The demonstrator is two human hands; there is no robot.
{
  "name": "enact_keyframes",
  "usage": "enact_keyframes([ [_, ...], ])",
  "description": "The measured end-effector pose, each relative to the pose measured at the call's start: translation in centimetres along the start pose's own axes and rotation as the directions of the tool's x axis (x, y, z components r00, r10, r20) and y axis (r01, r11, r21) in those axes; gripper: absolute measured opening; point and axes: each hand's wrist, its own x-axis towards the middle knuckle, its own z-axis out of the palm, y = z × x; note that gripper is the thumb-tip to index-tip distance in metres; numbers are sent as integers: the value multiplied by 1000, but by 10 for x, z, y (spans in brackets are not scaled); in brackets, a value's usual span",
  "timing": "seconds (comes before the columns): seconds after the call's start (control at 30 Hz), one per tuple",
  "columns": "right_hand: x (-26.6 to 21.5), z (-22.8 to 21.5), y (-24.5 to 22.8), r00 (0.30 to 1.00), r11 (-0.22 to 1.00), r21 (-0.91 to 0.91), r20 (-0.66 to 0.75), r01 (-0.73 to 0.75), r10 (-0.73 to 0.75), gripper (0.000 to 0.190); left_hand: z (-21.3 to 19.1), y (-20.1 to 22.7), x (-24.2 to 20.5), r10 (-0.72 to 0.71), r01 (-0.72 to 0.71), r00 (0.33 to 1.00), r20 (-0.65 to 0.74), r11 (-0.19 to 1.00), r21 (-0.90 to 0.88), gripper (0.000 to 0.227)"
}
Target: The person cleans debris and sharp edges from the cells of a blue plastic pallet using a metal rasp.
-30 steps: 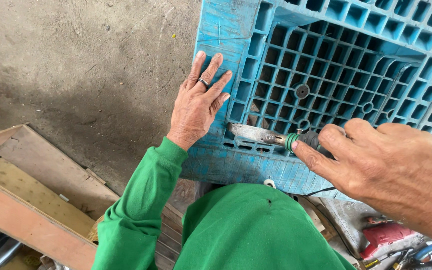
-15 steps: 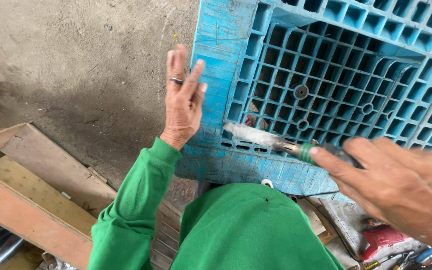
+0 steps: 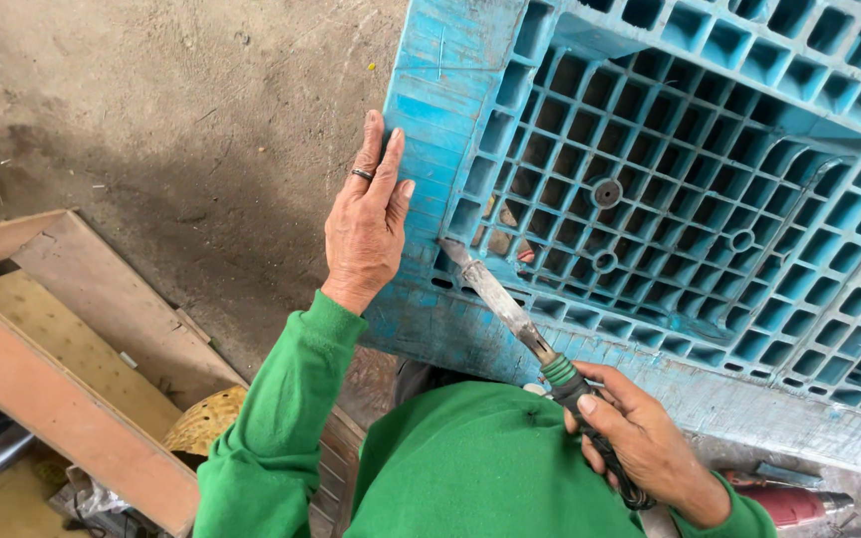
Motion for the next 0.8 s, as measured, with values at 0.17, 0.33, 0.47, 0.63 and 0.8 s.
enact_keyframes([
  [0.17,0,3,-8,1000,999,-33,16,0,1,57,0,5,-1,-56,55,998,-25,998,-31,47],
  [0.33,-1,6,-17,998,1000,-17,53,-18,19,56,-1,1,-1,-12,7,998,-54,996,-90,46],
  [0.47,0,9,-26,998,997,-77,63,-2,7,57,-1,3,0,-27,21,999,-43,992,-123,44],
  [0.63,0,10,-27,996,996,-40,39,-82,84,57,-1,1,4,-21,13,998,-53,989,-144,45],
  [0.8,4,6,-13,995,998,2,70,-69,68,57,1,0,6,-16,-1,996,-85,981,-194,51],
])
